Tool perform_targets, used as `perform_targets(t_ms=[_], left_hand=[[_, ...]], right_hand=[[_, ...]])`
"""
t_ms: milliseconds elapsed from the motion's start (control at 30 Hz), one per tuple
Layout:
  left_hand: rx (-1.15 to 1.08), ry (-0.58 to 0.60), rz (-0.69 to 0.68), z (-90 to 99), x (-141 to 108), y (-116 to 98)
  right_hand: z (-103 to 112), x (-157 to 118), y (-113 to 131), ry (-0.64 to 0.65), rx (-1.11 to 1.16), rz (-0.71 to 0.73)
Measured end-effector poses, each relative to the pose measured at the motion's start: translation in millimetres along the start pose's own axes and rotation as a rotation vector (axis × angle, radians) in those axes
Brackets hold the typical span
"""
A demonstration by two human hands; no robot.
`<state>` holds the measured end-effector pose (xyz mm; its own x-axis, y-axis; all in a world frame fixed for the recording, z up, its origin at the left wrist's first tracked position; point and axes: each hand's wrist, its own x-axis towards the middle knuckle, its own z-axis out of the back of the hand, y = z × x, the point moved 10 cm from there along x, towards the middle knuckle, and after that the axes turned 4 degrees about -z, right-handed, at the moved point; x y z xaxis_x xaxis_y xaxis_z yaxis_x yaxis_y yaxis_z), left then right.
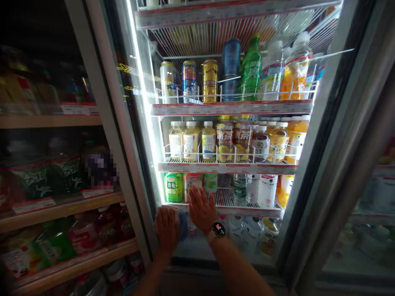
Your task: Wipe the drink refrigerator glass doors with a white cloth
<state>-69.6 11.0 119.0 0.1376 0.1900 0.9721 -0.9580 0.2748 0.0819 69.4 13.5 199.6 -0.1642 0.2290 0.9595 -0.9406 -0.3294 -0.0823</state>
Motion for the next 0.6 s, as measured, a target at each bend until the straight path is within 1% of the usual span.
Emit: perform_targets(t_ms=[67,167,200,233,267,300,333,367,400,433,533,567,600], left_hand=[[-0.019,-0.004,0.014,5.8,42.3,3.4],[-0.087,-0.023,0.060,16.8,118.9,13.2],[-0.106,-0.045,0.075,21.0,139.9,16.2],[-0.103,-0.062,0.094,23.9,155.1,19.2],[-0.096,-0.076,0.107,25.6,163.5,20.7],[-0.082,-0.087,0.114,26.0,164.1,20.9],[-0.068,-0.090,0.121,25.0,156.5,20.2],[-0.056,-0.090,0.130,22.8,141.0,18.7],[-0.048,-0.086,0.141,19.8,118.7,16.6],[-0.043,-0.082,0.170,16.3,90.7,15.5],[-0.043,-0.071,0.261,4.9,-3.4,11.3],[-0.048,-0.052,0.298,-0.3,-29.7,10.9],[-0.050,-0.037,0.314,-4.3,-48.6,9.3]], right_hand=[[0.9,1.1,-0.2,0.013,0.005,-0.002],[4.6,2.8,0.1,0.012,0.011,-0.002],[5.8,3.3,0.2,0.010,0.012,-0.002],[7.1,3.7,0.5,0.005,0.015,0.000],[8.3,4.0,0.9,0.000,0.017,0.003],[9.2,4.3,1.1,-0.006,0.020,0.003],[10.0,4.5,1.2,-0.012,0.023,0.002],[10.5,4.6,1.4,-0.019,0.025,0.000],[11.2,4.7,1.8,-0.029,0.026,0.001],[12.0,4.8,2.1,-0.041,0.028,0.001],[12.9,4.7,2.9,-0.067,0.032,-0.003],[12.8,4.5,2.9,-0.072,0.033,-0.005],[12.4,4.4,2.9,-0.072,0.031,-0.007]])
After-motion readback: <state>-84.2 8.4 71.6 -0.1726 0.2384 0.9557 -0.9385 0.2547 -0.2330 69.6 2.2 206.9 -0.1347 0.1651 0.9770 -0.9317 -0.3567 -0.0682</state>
